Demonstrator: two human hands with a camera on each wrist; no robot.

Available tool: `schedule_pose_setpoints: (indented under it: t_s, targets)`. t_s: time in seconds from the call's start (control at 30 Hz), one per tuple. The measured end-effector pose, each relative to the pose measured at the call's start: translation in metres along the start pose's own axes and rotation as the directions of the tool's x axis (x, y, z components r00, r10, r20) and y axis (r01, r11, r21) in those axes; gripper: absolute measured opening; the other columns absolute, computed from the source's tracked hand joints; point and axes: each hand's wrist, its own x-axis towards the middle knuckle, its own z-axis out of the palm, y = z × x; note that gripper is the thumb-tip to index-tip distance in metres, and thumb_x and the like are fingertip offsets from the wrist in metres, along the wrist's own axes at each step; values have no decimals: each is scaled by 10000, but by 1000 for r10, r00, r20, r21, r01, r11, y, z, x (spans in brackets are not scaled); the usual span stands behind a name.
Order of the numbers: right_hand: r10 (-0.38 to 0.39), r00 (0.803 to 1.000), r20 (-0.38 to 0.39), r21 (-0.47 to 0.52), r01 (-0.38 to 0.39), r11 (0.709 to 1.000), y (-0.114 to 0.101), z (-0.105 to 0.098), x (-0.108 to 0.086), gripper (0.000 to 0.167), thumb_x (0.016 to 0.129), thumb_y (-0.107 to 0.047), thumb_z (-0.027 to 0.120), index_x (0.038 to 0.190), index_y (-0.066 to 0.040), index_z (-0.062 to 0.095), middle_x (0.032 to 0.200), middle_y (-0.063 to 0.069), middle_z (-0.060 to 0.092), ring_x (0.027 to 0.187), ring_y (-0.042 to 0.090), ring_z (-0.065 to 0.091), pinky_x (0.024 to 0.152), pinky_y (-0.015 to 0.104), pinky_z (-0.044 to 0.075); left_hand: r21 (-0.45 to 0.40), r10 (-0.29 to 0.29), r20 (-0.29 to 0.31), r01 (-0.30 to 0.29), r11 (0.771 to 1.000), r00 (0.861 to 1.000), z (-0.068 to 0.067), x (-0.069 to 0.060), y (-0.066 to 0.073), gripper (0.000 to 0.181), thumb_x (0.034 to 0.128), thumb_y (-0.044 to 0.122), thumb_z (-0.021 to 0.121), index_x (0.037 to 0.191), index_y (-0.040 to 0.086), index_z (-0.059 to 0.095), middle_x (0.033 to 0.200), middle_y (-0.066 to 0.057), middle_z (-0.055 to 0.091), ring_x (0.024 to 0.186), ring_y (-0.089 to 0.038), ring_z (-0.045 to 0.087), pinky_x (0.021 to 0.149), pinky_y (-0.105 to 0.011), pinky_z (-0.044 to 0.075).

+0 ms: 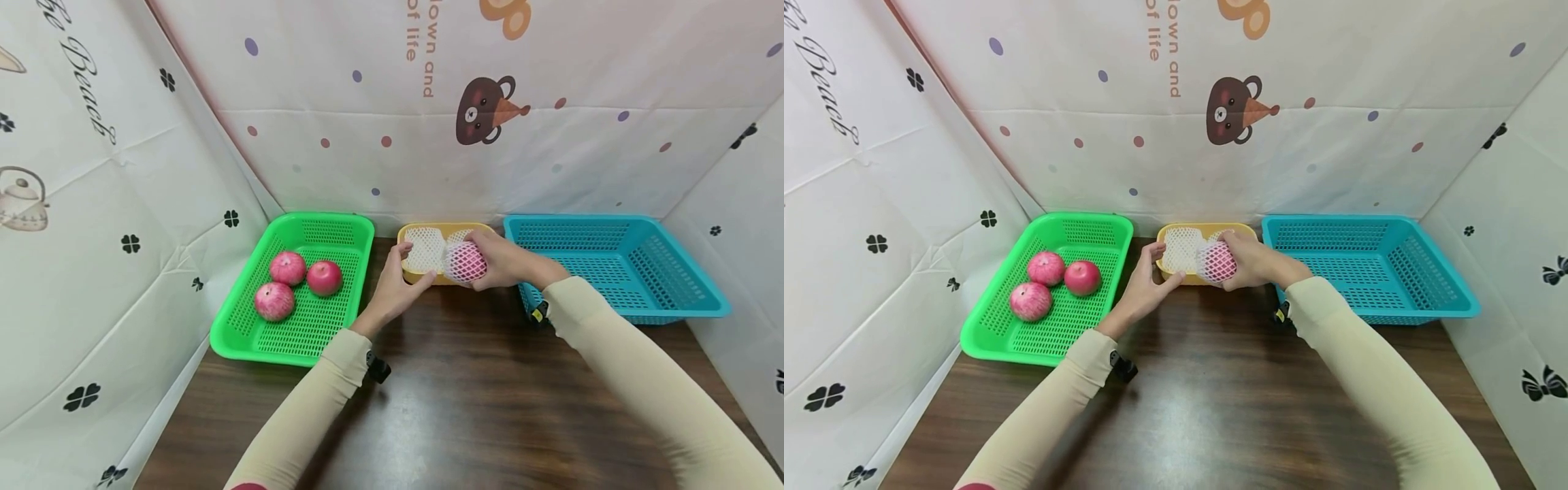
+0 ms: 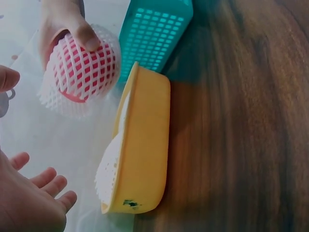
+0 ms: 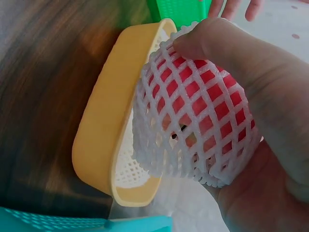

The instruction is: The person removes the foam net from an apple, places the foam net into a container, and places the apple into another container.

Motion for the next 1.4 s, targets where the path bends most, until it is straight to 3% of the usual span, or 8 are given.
schedule_pose_setpoints:
  t_s: [0.27,0.77,1.2,1.4]
  targets:
    - [22,1000,13,0,-22,1000,-7,7,-2,844,791,-250,852,1454,-16,384,1331,214,468,1084,314,573,936,525,514,-66,8,-58,-12,998,998,8,-4,-6,643,1001,358,626,1503,63,355,1543,-139,399,1444,-334,383,1180,-485,328]
    - [-7,1000,-3,0,7,1000,-18,33,4,881,769,-243,875,1466,4,397,1362,190,521,1202,317,528,1004,503,487,-103,-16,-118,4,995,993,15,-14,-14,633,1000,350,602,1500,37,371,1525,-170,405,1434,-319,394,1171,-490,337]
    - [-33,999,-34,-5,33,999,-20,51,6,876,737,-282,904,1445,-28,454,1241,115,630,1079,264,607,948,447,521,-127,-50,-128,34,991,991,23,-23,-21,614,1001,330,606,1488,30,383,1529,-165,398,1449,-300,382,1184,-475,321]
    - [-6,1000,-26,22,6,1000,-21,60,8,871,742,-283,914,1442,-36,459,1246,104,619,1093,258,587,972,453,511,-132,-61,-143,42,990,988,24,-25,-25,596,945,204,589,1481,29,396,1518,-160,410,1449,-276,384,1185,-468,322]
